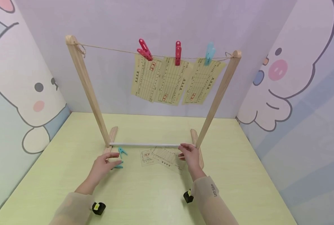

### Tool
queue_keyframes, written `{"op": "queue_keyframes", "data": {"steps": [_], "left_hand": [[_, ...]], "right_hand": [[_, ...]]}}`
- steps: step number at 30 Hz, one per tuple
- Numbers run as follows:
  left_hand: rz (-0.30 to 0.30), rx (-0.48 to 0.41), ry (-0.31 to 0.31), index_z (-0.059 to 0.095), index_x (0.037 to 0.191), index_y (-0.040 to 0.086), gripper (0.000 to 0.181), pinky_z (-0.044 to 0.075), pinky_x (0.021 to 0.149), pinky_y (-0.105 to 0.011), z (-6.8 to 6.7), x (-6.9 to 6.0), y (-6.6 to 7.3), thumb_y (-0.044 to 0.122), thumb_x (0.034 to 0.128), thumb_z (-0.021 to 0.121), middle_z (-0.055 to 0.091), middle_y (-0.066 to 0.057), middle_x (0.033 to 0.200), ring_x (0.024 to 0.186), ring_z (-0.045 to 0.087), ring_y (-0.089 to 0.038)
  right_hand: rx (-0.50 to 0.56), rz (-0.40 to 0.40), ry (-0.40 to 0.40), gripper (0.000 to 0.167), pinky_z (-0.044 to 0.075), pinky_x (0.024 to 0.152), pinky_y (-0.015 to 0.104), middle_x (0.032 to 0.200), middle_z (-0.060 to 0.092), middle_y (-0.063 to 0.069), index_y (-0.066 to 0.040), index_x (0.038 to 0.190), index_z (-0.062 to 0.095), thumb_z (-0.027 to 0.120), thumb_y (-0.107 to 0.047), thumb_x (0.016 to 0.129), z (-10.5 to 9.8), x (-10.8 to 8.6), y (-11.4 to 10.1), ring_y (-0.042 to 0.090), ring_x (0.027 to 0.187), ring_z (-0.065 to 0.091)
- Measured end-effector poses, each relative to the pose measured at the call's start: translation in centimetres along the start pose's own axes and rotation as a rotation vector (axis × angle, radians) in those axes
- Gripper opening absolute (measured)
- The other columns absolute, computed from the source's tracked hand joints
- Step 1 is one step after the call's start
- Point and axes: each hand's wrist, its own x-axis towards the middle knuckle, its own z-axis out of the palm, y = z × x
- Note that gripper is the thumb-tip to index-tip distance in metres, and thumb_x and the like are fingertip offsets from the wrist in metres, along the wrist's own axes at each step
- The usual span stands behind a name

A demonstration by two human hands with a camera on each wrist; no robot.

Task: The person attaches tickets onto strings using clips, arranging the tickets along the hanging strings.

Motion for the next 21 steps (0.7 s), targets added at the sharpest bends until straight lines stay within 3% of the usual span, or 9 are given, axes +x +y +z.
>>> {"op": "queue_keyframes", "data": {"steps": [6, 14, 21], "left_hand": [[-0.008, 0.035, -0.005, 0.062, 0.128, 0.004, 0.041, 0.046, 0.06, -0.026, 0.3, 0.0, -0.2, 0.017, 0.0901, 0.07, 0.064, -0.018, 0.13, 0.065, 0.056, -0.016], [-0.002, 0.039, 0.003, 0.064, 0.126, 0.005, 0.041, 0.042, 0.055, -0.024, 0.6, 0.1, -0.4, 0.016, 0.0882, 0.073, 0.07, -0.015, 0.116, 0.058, 0.05, -0.014], [0.011, 0.052, 0.006, 0.064, 0.126, 0.005, 0.041, 0.044, 0.057, -0.025, 0.8, 0.2, -0.6, 0.014, 0.0877, 0.073, 0.065, -0.017, 0.128, 0.062, 0.054, -0.015]], "right_hand": [[-0.025, 0.011, -0.008, 0.039, 0.056, 0.065, 0.022, 0.104, 0.07, 0.01, 0.008, 0.128, 0.055, 0.063, -0.013, 0.096, 0.0, 0.1, 0.5, 0.008, 0.067, 0.065], [-0.051, 0.026, -0.002, 0.036, 0.057, 0.068, 0.026, 0.097, 0.07, 0.005, 0.007, 0.126, 0.058, 0.064, -0.01, 0.095, 0.0, 0.5, 1.0, 0.012, 0.071, 0.067], [-0.058, 0.043, 0.005, 0.035, 0.056, 0.07, 0.027, 0.099, 0.07, 0.007, 0.006, 0.126, 0.059, 0.063, -0.01, 0.095, 0.0, 0.7, 1.5, 0.012, 0.072, 0.067]]}}
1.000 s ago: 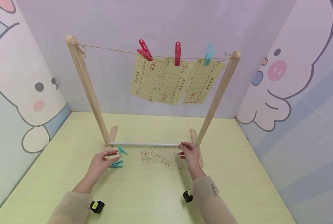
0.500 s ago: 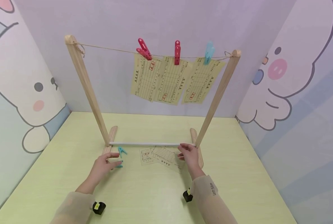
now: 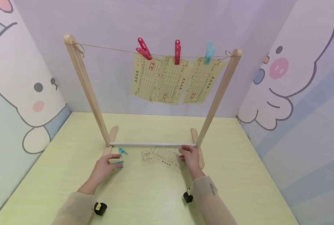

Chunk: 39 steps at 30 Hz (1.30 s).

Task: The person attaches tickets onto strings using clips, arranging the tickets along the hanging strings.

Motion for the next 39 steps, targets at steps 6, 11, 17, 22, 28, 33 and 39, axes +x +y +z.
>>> {"op": "queue_keyframes", "data": {"steps": [6, 11, 17, 22, 28, 33, 39], "left_hand": [[0.008, 0.008, 0.005, 0.065, 0.124, 0.004, 0.039, 0.047, 0.062, -0.026, 0.2, 0.0, 0.0, 0.013, 0.0871, 0.074, 0.065, -0.018, 0.128, 0.068, 0.059, -0.014], [0.021, 0.023, 0.003, 0.065, 0.124, 0.004, 0.039, 0.051, 0.07, -0.028, 0.3, 0.1, -0.1, 0.013, 0.0871, 0.073, 0.065, -0.019, 0.129, 0.081, 0.066, -0.016], [0.0, 0.047, -0.011, 0.065, 0.125, 0.005, 0.038, 0.055, 0.087, -0.045, 0.4, 0.2, -0.3, 0.015, 0.0889, 0.072, 0.065, -0.018, 0.129, 0.104, 0.067, -0.033], [-0.006, 0.054, -0.021, 0.064, 0.125, 0.004, 0.039, 0.047, 0.099, -0.054, 0.5, 0.1, -0.4, 0.015, 0.0887, 0.071, 0.065, -0.018, 0.13, 0.119, 0.061, -0.039], [-0.012, 0.065, -0.023, 0.065, 0.125, 0.004, 0.04, 0.044, 0.102, -0.056, 0.6, 0.2, -0.5, 0.014, 0.0872, 0.072, 0.065, -0.018, 0.13, 0.123, 0.057, -0.04], [-0.014, 0.098, -0.025, 0.065, 0.124, 0.003, 0.041, 0.046, 0.1, -0.056, 0.6, 0.2, -0.5, 0.012, 0.0844, 0.073, 0.065, -0.018, 0.128, 0.121, 0.059, -0.04], [0.008, 0.149, -0.014, 0.066, 0.123, 0.002, 0.041, 0.048, 0.098, -0.054, 0.8, 0.2, -0.5, 0.009, 0.0826, 0.074, 0.067, -0.018, 0.126, 0.117, 0.061, -0.038]], "right_hand": [[-0.024, 0.003, -0.001, 0.035, 0.057, 0.073, 0.028, 0.113, 0.068, 0.017, 0.005, 0.126, 0.06, 0.064, -0.008, 0.094, 0.1, 0.3, 0.3, 0.011, 0.073, 0.067], [-0.036, 0.009, 0.008, 0.035, 0.057, 0.071, 0.026, 0.115, 0.068, 0.018, 0.005, 0.124, 0.061, 0.066, -0.007, 0.092, 0.1, 0.5, 0.6, 0.01, 0.072, 0.067], [-0.056, 0.01, 0.002, 0.039, 0.056, 0.069, 0.023, 0.12, 0.066, 0.02, 0.004, 0.128, 0.059, 0.066, -0.009, 0.092, 0.1, 0.6, 1.1, 0.009, 0.073, 0.067], [-0.047, 0.014, -0.007, 0.04, 0.056, 0.069, 0.022, 0.122, 0.064, 0.02, 0.003, 0.131, 0.057, 0.065, -0.01, 0.093, 0.0, 0.6, 1.5, 0.008, 0.074, 0.067], [-0.048, 0.014, -0.007, 0.041, 0.056, 0.07, 0.023, 0.126, 0.062, 0.024, 0.004, 0.131, 0.056, 0.066, -0.007, 0.092, 0.0, 0.7, 1.9, 0.007, 0.074, 0.066], [-0.08, 0.025, -0.003, 0.039, 0.055, 0.071, 0.021, 0.128, 0.061, 0.026, 0.004, 0.129, 0.058, 0.065, -0.005, 0.092, 0.0, 0.8, 2.3, 0.005, 0.074, 0.065], [-0.182, -0.009, -0.026, 0.046, 0.054, 0.091, 0.034, 0.134, 0.06, 0.023, 0.001, 0.129, 0.059, 0.071, -0.007, 0.086, 0.0, 0.8, 2.6, 0.023, 0.101, 0.067]]}}
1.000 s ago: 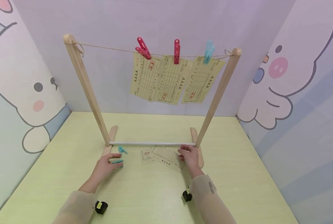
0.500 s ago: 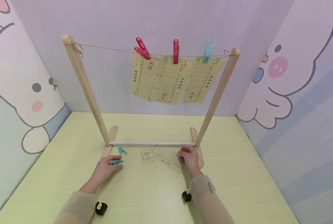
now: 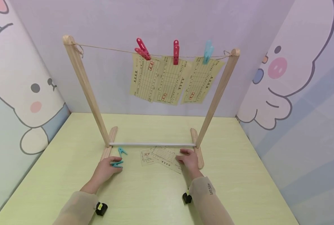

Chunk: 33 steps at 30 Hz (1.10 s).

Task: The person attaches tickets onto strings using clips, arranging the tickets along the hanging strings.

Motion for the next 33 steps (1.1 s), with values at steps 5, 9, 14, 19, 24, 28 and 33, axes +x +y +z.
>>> {"op": "queue_keyframes", "data": {"steps": [5, 9, 14, 19, 24, 28, 33], "left_hand": [[0.007, 0.051, 0.008, 0.067, 0.121, 0.002, 0.04, 0.048, 0.097, -0.053, 0.1, 0.1, 0.3, 0.008, 0.0821, 0.074, 0.068, -0.017, 0.123, 0.115, 0.063, -0.037], [0.012, 0.077, 0.009, 0.068, 0.12, 0.002, 0.038, 0.048, 0.098, -0.054, 0.0, 0.1, 0.6, 0.007, 0.0822, 0.075, 0.069, -0.016, 0.122, 0.116, 0.063, -0.038], [0.014, 0.085, 0.014, 0.068, 0.12, 0.003, 0.038, 0.048, 0.098, -0.054, 0.2, 0.2, 0.5, 0.009, 0.0826, 0.075, 0.069, -0.015, 0.122, 0.115, 0.063, -0.037], [0.03, 0.144, 0.029, 0.069, 0.119, 0.006, 0.038, 0.051, 0.094, -0.053, 0.2, 0.0, 0.5, 0.013, 0.0828, 0.076, 0.07, -0.013, 0.122, 0.114, 0.064, -0.035], [0.045, 0.182, 0.038, 0.07, 0.118, 0.008, 0.037, 0.051, 0.092, -0.052, 0.0, 0.0, 0.6, 0.017, 0.0833, 0.077, 0.07, -0.013, 0.122, 0.114, 0.064, -0.035], [0.05, 0.169, 0.048, 0.068, 0.12, 0.007, 0.039, 0.051, 0.093, -0.052, -0.2, 0.2, 0.7, 0.021, 0.0845, 0.076, 0.069, -0.014, 0.121, 0.113, 0.064, -0.035], [0.038, 0.145, 0.044, 0.066, 0.125, 0.005, 0.042, 0.051, 0.09, -0.051, -0.5, 0.4, 0.8, 0.025, 0.0881, 0.073, 0.07, -0.015, 0.117, 0.106, 0.065, -0.033]], "right_hand": [[-0.086, -0.054, -0.013, 0.051, 0.043, 0.107, 0.048, 0.135, 0.06, 0.021, 0.0, 0.129, 0.06, 0.075, -0.006, 0.08, 0.3, 0.0, 0.1, 0.038, 0.127, 0.054], [-0.103, -0.073, -0.007, 0.048, 0.047, 0.103, 0.048, 0.127, 0.063, 0.022, 0.001, 0.125, 0.062, 0.075, -0.002, 0.078, 0.6, -0.1, -0.1, 0.037, 0.121, 0.058], [-0.146, -0.063, -0.001, 0.045, 0.051, 0.095, 0.043, 0.12, 0.066, 0.019, 0.001, 0.121, 0.065, 0.075, -0.001, 0.077, 0.8, 0.0, -0.3, 0.03, 0.109, 0.062], [-0.203, -0.059, -0.028, 0.04, 0.052, 0.093, 0.041, 0.117, 0.066, 0.019, 0.001, 0.117, 0.067, 0.076, -0.001, 0.078, 0.6, 0.0, -0.6, 0.027, 0.103, 0.062], [-0.259, -0.029, -0.07, 0.037, 0.052, 0.087, 0.038, 0.114, 0.067, 0.016, -0.001, 0.115, 0.068, 0.076, -0.003, 0.079, 0.5, -0.2, -1.4, 0.024, 0.098, 0.062], [-0.3, -0.003, -0.099, 0.034, 0.052, 0.07, 0.027, 0.103, 0.068, 0.012, -0.001, 0.113, 0.069, 0.076, -0.004, 0.079, 0.4, -0.1, -1.8, 0.018, 0.083, 0.061], [-0.319, 0.005, -0.117, 0.034, 0.048, 0.06, 0.024, 0.091, 0.066, 0.009, 0.001, 0.112, 0.069, 0.077, -0.003, 0.079, 0.3, 0.2, -1.9, 0.015, 0.071, 0.058]]}}
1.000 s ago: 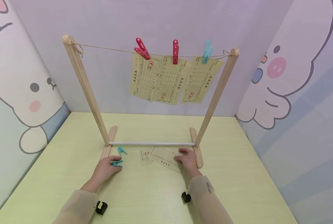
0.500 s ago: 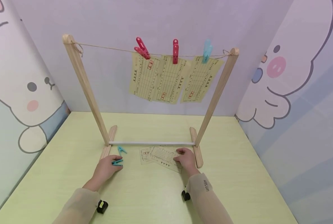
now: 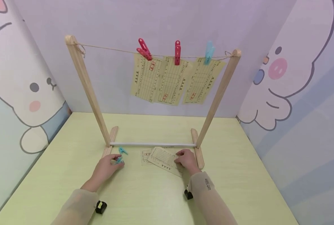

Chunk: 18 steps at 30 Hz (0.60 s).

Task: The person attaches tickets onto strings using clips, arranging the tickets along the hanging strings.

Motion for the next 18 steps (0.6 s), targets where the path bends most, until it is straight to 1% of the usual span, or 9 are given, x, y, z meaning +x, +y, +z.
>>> {"op": "queue_keyframes", "data": {"steps": [3, 4, 7, 8, 10, 12, 15, 18], "left_hand": [[-0.001, -0.023, -0.002, 0.066, 0.124, 0.004, 0.041, 0.051, 0.09, -0.051, -0.2, 0.0, 0.0, 0.026, 0.0899, 0.071, 0.069, -0.016, 0.117, 0.105, 0.065, -0.033], [-0.002, -0.032, 0.0, 0.066, 0.124, 0.004, 0.04, 0.052, 0.088, -0.05, -0.3, 0.0, 0.0, 0.025, 0.0903, 0.07, 0.069, -0.016, 0.118, 0.101, 0.066, -0.032], [-0.007, -0.073, 0.0, 0.065, 0.125, 0.004, 0.041, 0.053, 0.073, -0.042, -0.7, 0.0, 0.2, 0.026, 0.0909, 0.07, 0.068, -0.016, 0.123, 0.082, 0.065, -0.026], [-0.009, -0.086, -0.001, 0.065, 0.126, 0.005, 0.041, 0.051, 0.067, -0.038, -0.8, -0.1, 0.2, 0.026, 0.0911, 0.07, 0.067, -0.016, 0.124, 0.074, 0.062, -0.023], [-0.005, -0.109, -0.002, 0.064, 0.127, 0.005, 0.042, 0.044, 0.055, -0.031, -1.1, -0.1, 0.4, 0.027, 0.0911, 0.069, 0.067, -0.016, 0.126, 0.06, 0.053, -0.017], [0.007, -0.129, 0.002, 0.064, 0.127, 0.005, 0.043, 0.038, 0.049, -0.027, -1.5, -0.2, 0.8, 0.027, 0.0912, 0.069, 0.067, -0.016, 0.126, 0.054, 0.047, -0.014], [0.047, -0.131, 0.019, 0.065, 0.126, 0.006, 0.042, 0.035, 0.044, -0.023, -2.2, -0.1, 1.2, 0.027, 0.0911, 0.069, 0.069, -0.014, 0.123, 0.049, 0.044, -0.012], [0.088, -0.124, 0.045, 0.066, 0.125, 0.006, 0.04, 0.034, 0.043, -0.022, -2.8, 0.0, 1.8, 0.028, 0.091, 0.07, 0.071, -0.011, 0.113, 0.048, 0.042, -0.01]], "right_hand": [[-0.004, 0.0, -0.005, 0.033, 0.048, 0.06, 0.024, 0.087, 0.066, 0.008, 0.002, 0.111, 0.069, 0.076, -0.004, 0.08, -0.1, 0.0, 0.0, 0.014, 0.07, 0.058], [-0.005, 0.0, -0.006, 0.032, 0.048, 0.06, 0.024, 0.087, 0.066, 0.008, 0.002, 0.111, 0.069, 0.076, -0.004, 0.08, -0.1, 0.0, 0.0, 0.015, 0.069, 0.058], [-0.011, -0.005, -0.012, 0.026, 0.049, 0.061, 0.025, 0.086, 0.067, 0.007, 0.001, 0.107, 0.069, 0.075, -0.008, 0.083, 0.0, -0.1, -0.1, 0.015, 0.07, 0.058], [-0.013, -0.004, -0.013, 0.024, 0.049, 0.061, 0.025, 0.085, 0.067, 0.007, 0.001, 0.105, 0.069, 0.074, -0.01, 0.085, 0.0, -0.2, -0.1, 0.015, 0.071, 0.058], [-0.019, -0.008, -0.019, 0.02, 0.048, 0.062, 0.025, 0.084, 0.066, 0.006, -0.001, 0.102, 0.07, 0.073, -0.013, 0.087, 0.0, -0.3, -0.2, 0.015, 0.071, 0.058], [-0.024, -0.015, -0.029, 0.017, 0.048, 0.062, 0.024, 0.082, 0.066, 0.005, -0.002, 0.099, 0.07, 0.072, -0.016, 0.088, 0.1, -0.4, -0.3, 0.015, 0.071, 0.057], [-0.016, -0.045, -0.042, 0.016, 0.047, 0.062, 0.025, 0.079, 0.065, 0.004, -0.003, 0.096, 0.07, 0.071, -0.018, 0.09, 0.1, -0.6, -0.5, 0.014, 0.07, 0.056], [-0.004, -0.094, -0.05, 0.015, 0.047, 0.062, 0.026, 0.079, 0.065, 0.004, -0.003, 0.095, 0.07, 0.071, -0.017, 0.09, 0.1, -0.9, -0.9, 0.014, 0.069, 0.056]]}}
